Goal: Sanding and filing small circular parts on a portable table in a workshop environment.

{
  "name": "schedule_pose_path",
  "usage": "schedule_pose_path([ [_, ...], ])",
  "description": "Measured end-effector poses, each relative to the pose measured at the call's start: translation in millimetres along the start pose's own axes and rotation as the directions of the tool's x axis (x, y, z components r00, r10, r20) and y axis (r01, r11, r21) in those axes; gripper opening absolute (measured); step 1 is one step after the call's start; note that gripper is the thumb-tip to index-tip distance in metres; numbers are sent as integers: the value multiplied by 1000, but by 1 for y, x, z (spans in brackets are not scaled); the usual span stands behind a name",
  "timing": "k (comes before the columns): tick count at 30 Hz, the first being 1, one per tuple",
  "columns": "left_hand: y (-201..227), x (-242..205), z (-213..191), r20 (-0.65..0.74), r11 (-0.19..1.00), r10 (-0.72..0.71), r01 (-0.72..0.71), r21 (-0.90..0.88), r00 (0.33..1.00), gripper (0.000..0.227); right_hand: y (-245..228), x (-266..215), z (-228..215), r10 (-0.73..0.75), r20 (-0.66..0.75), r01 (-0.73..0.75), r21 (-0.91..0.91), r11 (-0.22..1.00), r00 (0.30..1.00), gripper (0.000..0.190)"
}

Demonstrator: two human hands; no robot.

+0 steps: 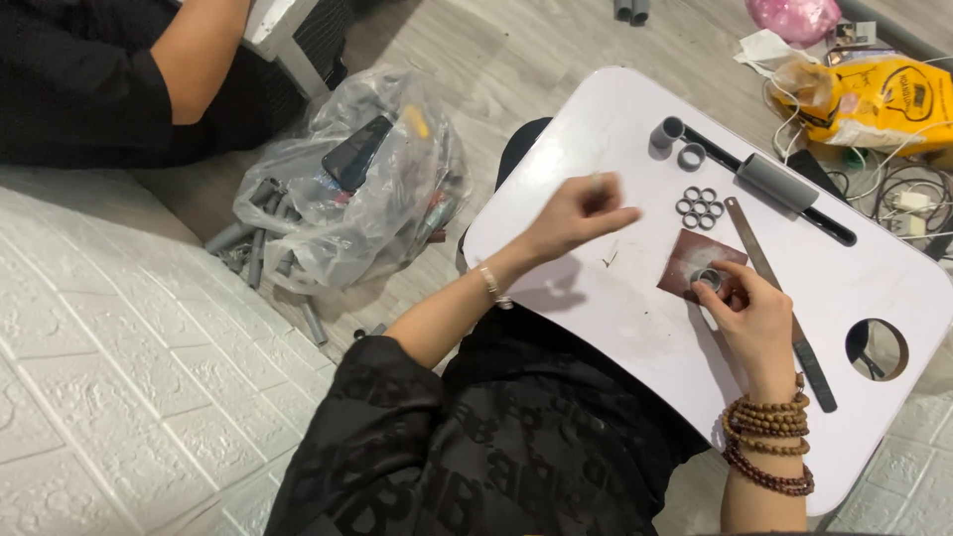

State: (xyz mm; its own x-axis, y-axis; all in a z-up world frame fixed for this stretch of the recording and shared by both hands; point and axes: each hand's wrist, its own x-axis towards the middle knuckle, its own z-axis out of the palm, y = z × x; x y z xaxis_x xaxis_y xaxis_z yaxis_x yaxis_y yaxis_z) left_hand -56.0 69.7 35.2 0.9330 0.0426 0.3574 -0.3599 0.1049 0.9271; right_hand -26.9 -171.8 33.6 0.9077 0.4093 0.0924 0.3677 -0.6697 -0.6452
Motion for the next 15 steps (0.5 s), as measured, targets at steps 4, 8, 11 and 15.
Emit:
schedule_pose_path([
  [4, -26, -37, -22, -78, 994, -86, 80, -70, 993, 25, 16, -2, 1, -84, 3, 84, -75, 994, 996, 29],
  [8, -25, -49, -24, -218, 963, -89, 139, 230, 972, 24, 32, -10, -23, -177, -208, 63, -460, 886, 962, 34],
  [11, -17, -49, -19, -238, 936, -81, 156, 317, 968, 26, 44, -28, -36, 28, -248, -188, -651, 736, 968, 38],
  [15, -19, -56, -1, -265, 945, -139, 208, 254, 954, 24, 59, -54, -41, 248, -171, -297, -400, 867, 953, 20],
])
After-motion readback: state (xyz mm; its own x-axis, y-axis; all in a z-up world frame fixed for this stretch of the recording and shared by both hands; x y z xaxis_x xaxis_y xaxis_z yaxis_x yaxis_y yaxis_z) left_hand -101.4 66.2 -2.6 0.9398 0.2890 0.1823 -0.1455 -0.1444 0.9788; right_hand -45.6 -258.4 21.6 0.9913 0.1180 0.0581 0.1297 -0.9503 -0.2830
